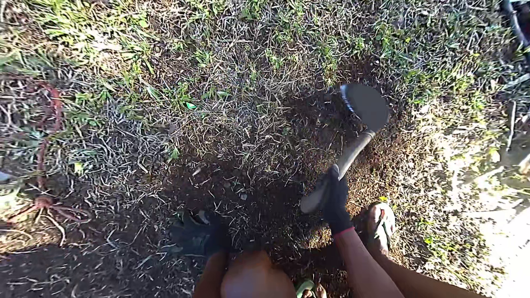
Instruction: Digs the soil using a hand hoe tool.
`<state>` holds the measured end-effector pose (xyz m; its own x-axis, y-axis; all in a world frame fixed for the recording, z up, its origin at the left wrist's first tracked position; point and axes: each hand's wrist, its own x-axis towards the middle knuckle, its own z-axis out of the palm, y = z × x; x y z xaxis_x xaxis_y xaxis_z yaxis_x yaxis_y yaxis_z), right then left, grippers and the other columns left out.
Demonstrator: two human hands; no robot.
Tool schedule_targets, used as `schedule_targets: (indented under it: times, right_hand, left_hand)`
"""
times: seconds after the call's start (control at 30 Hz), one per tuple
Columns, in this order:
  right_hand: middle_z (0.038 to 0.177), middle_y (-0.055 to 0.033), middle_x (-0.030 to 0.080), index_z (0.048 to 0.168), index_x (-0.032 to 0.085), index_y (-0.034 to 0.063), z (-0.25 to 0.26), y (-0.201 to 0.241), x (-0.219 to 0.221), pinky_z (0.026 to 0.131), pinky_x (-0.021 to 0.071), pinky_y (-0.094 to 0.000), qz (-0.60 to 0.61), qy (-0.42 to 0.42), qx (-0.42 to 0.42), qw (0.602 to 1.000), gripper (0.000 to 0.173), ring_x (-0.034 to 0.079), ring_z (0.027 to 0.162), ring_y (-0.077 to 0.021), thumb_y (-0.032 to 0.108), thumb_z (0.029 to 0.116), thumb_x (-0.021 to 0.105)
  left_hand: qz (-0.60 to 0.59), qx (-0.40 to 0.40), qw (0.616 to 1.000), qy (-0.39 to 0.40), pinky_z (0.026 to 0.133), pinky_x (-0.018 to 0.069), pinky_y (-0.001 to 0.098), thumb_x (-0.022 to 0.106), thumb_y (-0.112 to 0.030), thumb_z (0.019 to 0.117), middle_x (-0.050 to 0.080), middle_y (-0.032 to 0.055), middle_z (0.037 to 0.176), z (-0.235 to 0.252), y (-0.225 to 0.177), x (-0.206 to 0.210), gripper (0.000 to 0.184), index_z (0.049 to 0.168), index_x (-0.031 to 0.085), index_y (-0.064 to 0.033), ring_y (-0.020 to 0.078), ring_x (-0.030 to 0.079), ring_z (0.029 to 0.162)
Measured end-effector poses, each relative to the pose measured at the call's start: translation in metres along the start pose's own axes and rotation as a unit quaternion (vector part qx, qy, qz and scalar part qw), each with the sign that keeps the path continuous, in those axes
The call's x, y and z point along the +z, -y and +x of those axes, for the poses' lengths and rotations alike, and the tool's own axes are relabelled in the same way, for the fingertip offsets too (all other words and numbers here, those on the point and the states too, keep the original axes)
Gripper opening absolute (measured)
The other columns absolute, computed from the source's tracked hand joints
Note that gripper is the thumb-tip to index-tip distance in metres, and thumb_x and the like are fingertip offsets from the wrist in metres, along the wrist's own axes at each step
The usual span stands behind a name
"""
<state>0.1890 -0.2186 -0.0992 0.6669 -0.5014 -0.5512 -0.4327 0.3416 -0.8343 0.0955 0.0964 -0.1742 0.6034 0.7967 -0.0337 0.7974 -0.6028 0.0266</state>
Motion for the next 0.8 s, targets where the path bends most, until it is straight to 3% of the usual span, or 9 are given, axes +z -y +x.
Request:
schedule_targets:
  times: [0.1, 0.17, 0.23, 0.33, 0.43, 0.53, 0.6, 0.67, 0.8]
  right_hand:
    - [0.069, -0.0072, 0.061, 0.132, 0.045, -0.0058, -0.02, -0.037, -0.016, 0.054, 0.0588, -0.0351, -0.152, 0.069, 0.049, 0.985, 0.042, 0.062, 0.055, -0.0168, 0.027, 0.107, 0.052]
    - [0.07, -0.0073, 0.063, 0.132, 0.045, -0.0031, -0.03, -0.034, -0.032, 0.052, 0.0595, -0.0354, -0.205, 0.101, 0.082, 0.97, 0.045, 0.064, 0.054, -0.0175, 0.032, 0.1052, 0.055]
    - [0.07, -0.0066, 0.063, 0.129, 0.047, -0.0021, -0.034, -0.012, -0.04, 0.051, 0.0592, -0.0344, -0.198, 0.088, 0.08, 0.973, 0.044, 0.064, 0.053, -0.0172, 0.033, 0.1046, 0.057]
    - [0.064, -0.0045, 0.059, 0.12, 0.047, -0.0026, -0.017, 0.015, -0.03, 0.05, 0.0565, -0.0316, -0.072, 0.037, 0.013, 0.997, 0.031, 0.059, 0.05, -0.0146, 0.026, 0.1075, 0.051]
    - [0.066, -0.0028, 0.058, 0.118, 0.045, 0.0013, 0.002, 0.01, -0.006, 0.052, 0.0584, -0.0299, 0.041, -0.005, 0.0, 0.999, 0.024, 0.061, 0.052, -0.0124, 0.024, 0.1113, 0.042]
    - [0.067, -0.0068, 0.058, 0.126, 0.047, -0.0055, -0.03, -0.038, -0.016, 0.053, 0.0567, -0.0359, -0.101, 0.097, 0.058, 0.988, 0.035, 0.059, 0.053, -0.0167, 0.023, 0.1064, 0.051]
    - [0.069, -0.0073, 0.061, 0.131, 0.045, -0.0044, -0.062, -0.05, -0.034, 0.051, 0.0581, -0.0356, -0.175, 0.154, 0.122, 0.965, 0.043, 0.062, 0.053, -0.0177, 0.028, 0.1045, 0.056]
    - [0.068, -0.0073, 0.062, 0.128, 0.046, -0.0033, -0.079, -0.043, -0.049, 0.049, 0.0581, -0.0342, -0.163, 0.142, 0.133, 0.967, 0.042, 0.062, 0.052, -0.0175, 0.029, 0.1034, 0.059]
    - [0.067, -0.005, 0.061, 0.126, 0.046, -0.0032, -0.06, -0.01, -0.045, 0.05, 0.0575, -0.0313, -0.078, 0.052, 0.042, 0.995, 0.035, 0.061, 0.052, -0.0143, 0.025, 0.1066, 0.052]
  left_hand:
    - [0.003, -0.003, 1.0, 0.005, 0.119, 0.0146, 0.0719, 0.03, -0.059, 0.1033, 0.038, 0.0171, 0.162, 0.0, 0.002, 0.002, 0.065, 0.156, 0.044, -0.0216, 0.04, 0.032, 0.151]
    - [0.003, -0.002, 1.0, 0.004, 0.119, 0.0145, 0.0711, 0.031, -0.057, 0.1036, 0.038, 0.0164, 0.162, 0.001, 0.0, 0.004, 0.064, 0.155, 0.044, -0.0217, 0.0395, 0.032, 0.152]
    - [0.005, 0.001, 1.0, 0.005, 0.119, 0.0147, 0.0711, 0.031, -0.057, 0.1037, 0.038, 0.0159, 0.162, 0.001, 0.003, 0.003, 0.064, 0.155, 0.044, -0.0213, 0.0391, 0.032, 0.152]
    - [0.007, -0.001, 1.0, 0.007, 0.119, 0.0145, 0.0714, 0.031, -0.057, 0.1034, 0.037, 0.0151, 0.163, 0.001, 0.002, 0.004, 0.065, 0.156, 0.043, -0.0215, 0.0389, 0.031, 0.152]
    - [0.015, 0.0, 1.0, 0.003, 0.118, 0.0155, 0.072, 0.031, -0.057, 0.1036, 0.038, 0.0165, 0.162, 0.001, 0.003, 0.004, 0.064, 0.155, 0.044, -0.0212, 0.04, 0.032, 0.151]
    - [0.015, 0.0, 1.0, 0.004, 0.119, 0.0157, 0.0704, 0.031, -0.057, 0.1039, 0.039, 0.0162, 0.162, 0.0, 0.001, 0.003, 0.064, 0.155, 0.045, -0.021, 0.0396, 0.033, 0.151]
    - [0.013, 0.005, 1.0, 0.002, 0.12, 0.0144, 0.0696, 0.031, -0.057, 0.1038, 0.038, 0.0159, 0.163, 0.001, 0.0, 0.003, 0.065, 0.155, 0.044, -0.0199, 0.0389, 0.032, 0.152]
    - [0.014, 0.007, 1.0, 0.01, 0.12, 0.0131, 0.0691, 0.029, -0.057, 0.104, 0.035, 0.0157, 0.164, -0.001, 0.004, 0.002, 0.066, 0.157, 0.041, -0.0195, 0.0384, 0.029, 0.153]
    - [0.008, 0.008, 1.0, 0.004, 0.12, 0.0139, 0.0685, 0.03, -0.057, 0.1038, 0.037, 0.0143, 0.163, 0.0, 0.002, 0.002, 0.065, 0.156, 0.043, -0.0212, 0.0369, 0.03, 0.153]
